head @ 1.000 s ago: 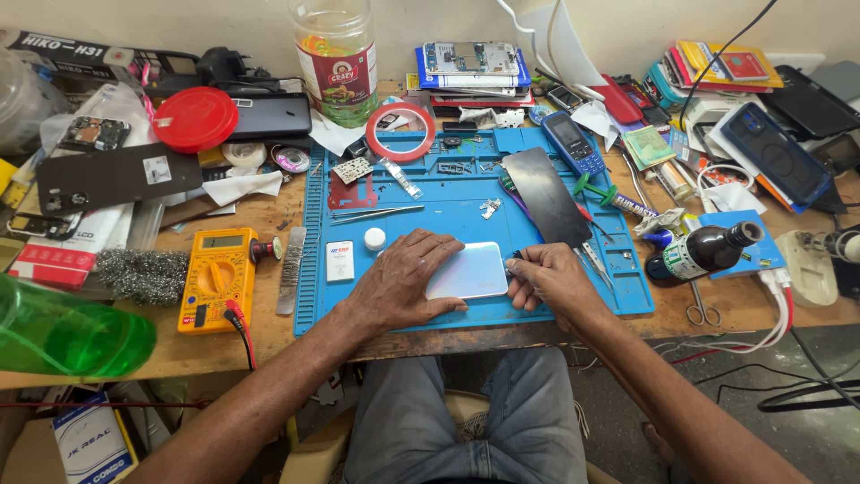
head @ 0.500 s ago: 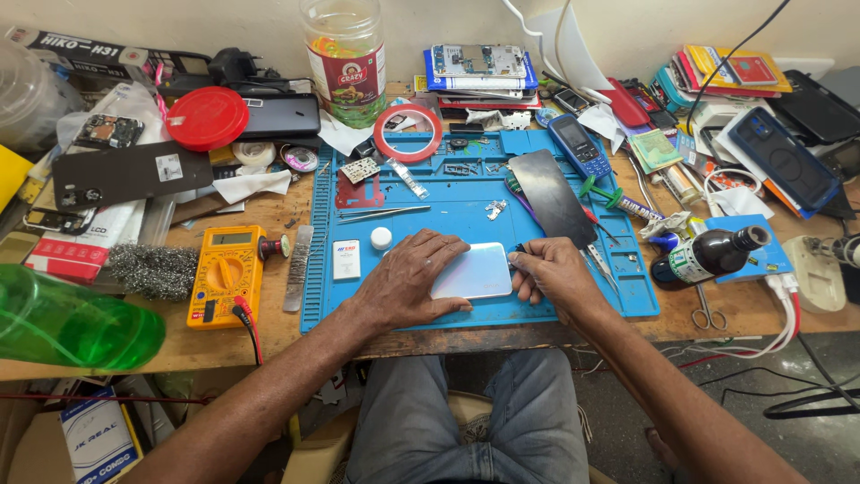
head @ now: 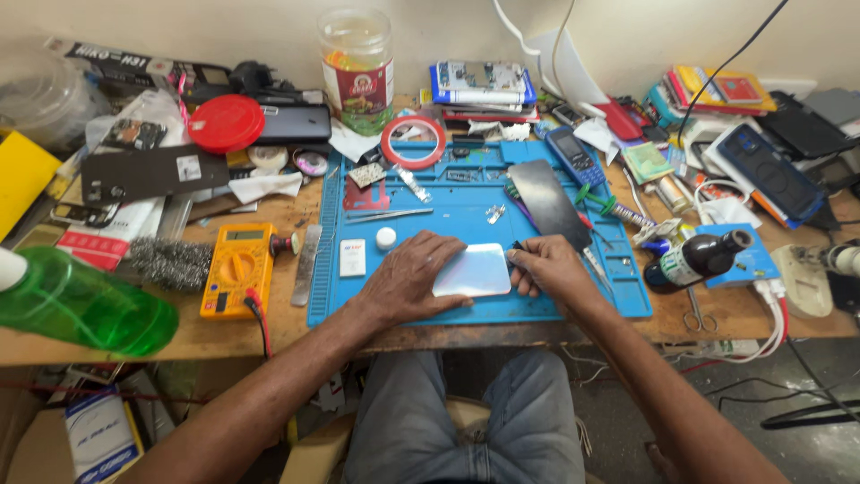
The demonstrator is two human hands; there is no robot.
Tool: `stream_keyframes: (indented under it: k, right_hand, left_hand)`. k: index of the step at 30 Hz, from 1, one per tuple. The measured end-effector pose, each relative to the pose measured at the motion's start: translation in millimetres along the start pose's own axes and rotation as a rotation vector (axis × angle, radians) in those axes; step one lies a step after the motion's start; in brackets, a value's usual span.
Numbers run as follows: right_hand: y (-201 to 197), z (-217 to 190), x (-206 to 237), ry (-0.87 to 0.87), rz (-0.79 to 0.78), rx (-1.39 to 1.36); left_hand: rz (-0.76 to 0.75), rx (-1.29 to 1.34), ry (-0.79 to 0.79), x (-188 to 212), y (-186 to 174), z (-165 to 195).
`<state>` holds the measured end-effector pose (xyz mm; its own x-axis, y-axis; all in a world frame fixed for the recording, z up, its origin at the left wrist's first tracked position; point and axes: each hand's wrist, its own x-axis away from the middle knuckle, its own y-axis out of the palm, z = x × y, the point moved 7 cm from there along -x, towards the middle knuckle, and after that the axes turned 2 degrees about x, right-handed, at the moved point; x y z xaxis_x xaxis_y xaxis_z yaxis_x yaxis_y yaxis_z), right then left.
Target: The person is repairing a smartphone by applying a liquid from a bottle to the back of the device and using a small tool to manipulate components. They handle the phone and a small orange packet throughout the process.
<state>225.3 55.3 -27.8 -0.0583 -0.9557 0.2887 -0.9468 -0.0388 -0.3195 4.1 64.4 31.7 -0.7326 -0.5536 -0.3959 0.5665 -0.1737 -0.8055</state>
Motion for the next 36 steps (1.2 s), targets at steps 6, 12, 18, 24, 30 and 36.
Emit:
stream_keyframes:
  k: [6,12,18,24,30,36]
  right_hand:
    - [4,4,1,0.012,-0.007,0.013]
    - [6,-8,1,0.006,0.069,0.023]
    - [5,-19,5,0.017,0.127,0.09]
    - [4,-25,-3,-0.008,0.125,0.139]
    - [4,-26,-7,-0.055,0.106,0.154]
    - [2,-25,-15,-0.062,0.056,0.242]
  left_hand:
    - [0.028,0.026,-0.005,1,-5,3]
    - [0.008,0.053,-0.028,1,-3,0]
    - [0.005,0.072,0.014,0,-1,0]
    - [0.045,0.058,0.033,0,-6,4]
    - [0.012,0.052,0.021,1,0,0]
    - [0.064,0.04,0.048,1,-3,0]
